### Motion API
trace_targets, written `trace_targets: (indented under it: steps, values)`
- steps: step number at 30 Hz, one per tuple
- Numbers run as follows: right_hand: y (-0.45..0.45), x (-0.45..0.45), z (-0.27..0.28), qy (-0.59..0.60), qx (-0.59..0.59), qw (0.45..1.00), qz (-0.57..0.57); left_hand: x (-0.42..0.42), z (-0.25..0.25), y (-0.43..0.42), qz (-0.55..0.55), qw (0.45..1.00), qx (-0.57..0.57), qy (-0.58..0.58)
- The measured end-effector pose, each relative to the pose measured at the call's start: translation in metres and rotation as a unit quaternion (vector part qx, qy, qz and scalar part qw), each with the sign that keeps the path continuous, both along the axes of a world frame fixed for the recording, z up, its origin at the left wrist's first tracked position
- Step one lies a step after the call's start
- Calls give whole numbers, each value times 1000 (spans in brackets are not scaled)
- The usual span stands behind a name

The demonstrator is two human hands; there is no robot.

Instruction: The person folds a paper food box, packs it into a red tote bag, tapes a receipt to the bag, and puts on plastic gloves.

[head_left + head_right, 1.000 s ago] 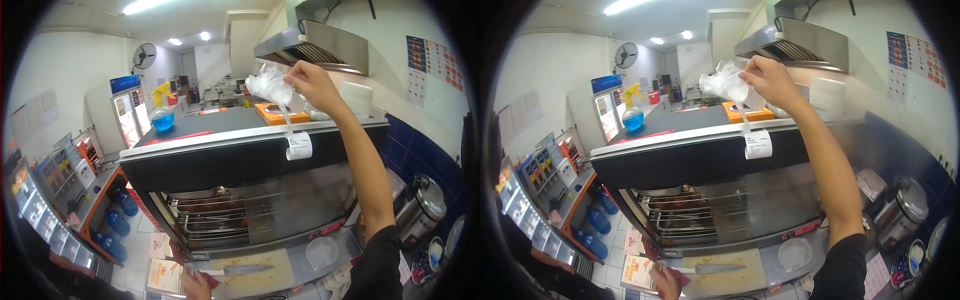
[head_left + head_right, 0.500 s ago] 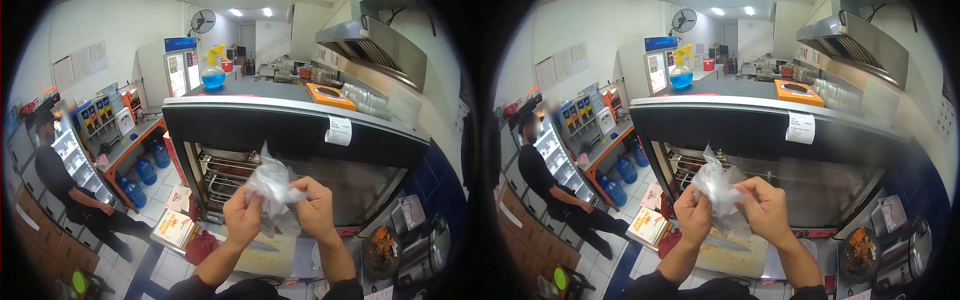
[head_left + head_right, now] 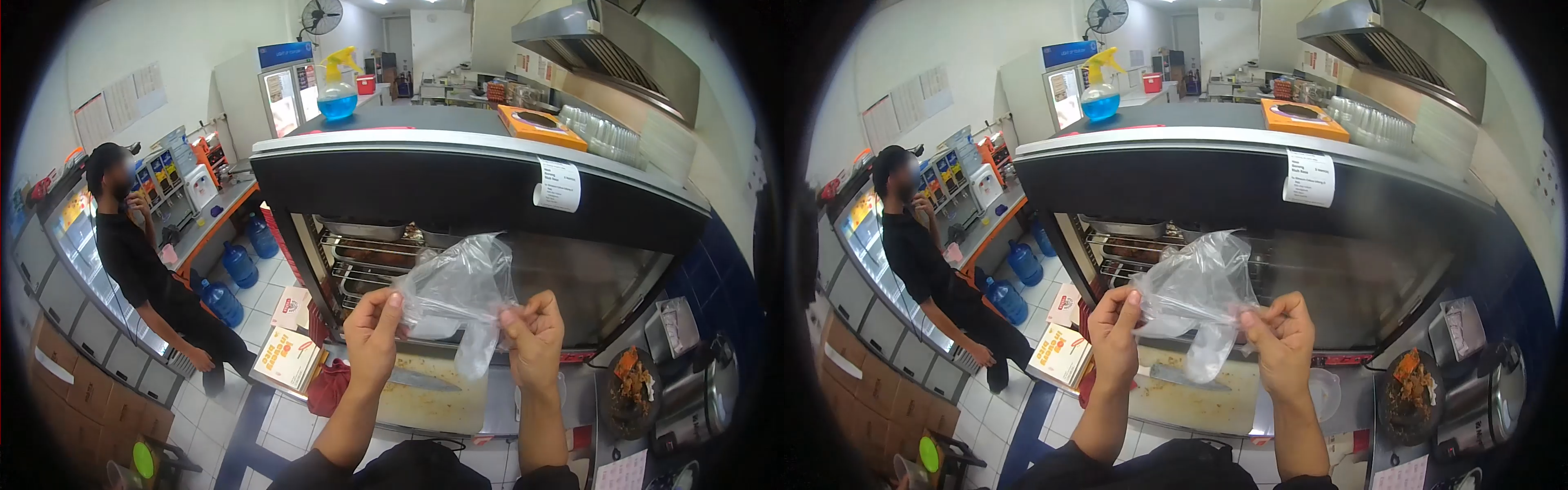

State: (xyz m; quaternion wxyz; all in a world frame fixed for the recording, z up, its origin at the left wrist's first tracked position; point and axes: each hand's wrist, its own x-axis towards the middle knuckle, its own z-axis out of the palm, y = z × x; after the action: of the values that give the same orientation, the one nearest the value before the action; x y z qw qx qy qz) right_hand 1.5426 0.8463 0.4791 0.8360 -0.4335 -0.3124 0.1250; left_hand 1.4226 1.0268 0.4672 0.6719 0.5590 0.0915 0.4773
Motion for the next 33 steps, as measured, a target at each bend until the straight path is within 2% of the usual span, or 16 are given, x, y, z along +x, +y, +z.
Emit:
trace_targets:
  steps: [3,8,9,12,13,15,17,19,20,22,23,25,28,29,30,33]
  values:
    - [-7,0,0,11,-18,999,50,3,0,-6,-20,999,-29,2]
    - [-17,-1,-2,-10,-87,989,122,5,-22,-4,-37,995,86,41]
    - [-17,1,-11,-58,-129,987,79,5,-24,-5,-38,992,105,55]
    - [-16,-6,-8,-92,-207,972,64,6,-22,-5,60,953,280,95]
    - [-9,-13,-15,-74,-164,983,20,1,-13,-13,87,932,338,97]
    - [4,-17,-43,-41,-163,985,-24,-1,1,-44,125,898,410,95]
    - [1,-30,-42,-181,-208,957,-88,5,-14,-58,100,887,442,92]
    - [-2,-38,-49,-91,-158,983,-34,10,-50,-53,31,894,431,122]
    - [-7,-40,-51,-52,-126,991,7,11,-57,-49,32,902,410,131]
    - [-16,-41,-49,25,-44,998,-24,16,-54,-47,133,875,457,85]
    - [-20,-40,-44,58,-3,998,-31,20,-58,-43,155,897,408,65]
    - [-41,-34,-31,-10,-64,987,-149,26,-72,-33,218,929,298,21]
    - [-75,-4,-22,-140,-77,953,-258,28,-48,-15,208,871,443,44]
    - [-83,4,-16,-111,-28,956,-269,27,-48,-15,162,905,385,86]
    - [-90,6,-5,-75,18,957,-280,27,-39,-21,136,923,353,76]
    - [-101,6,46,-137,40,940,-309,26,-19,-39,-2,991,132,34]
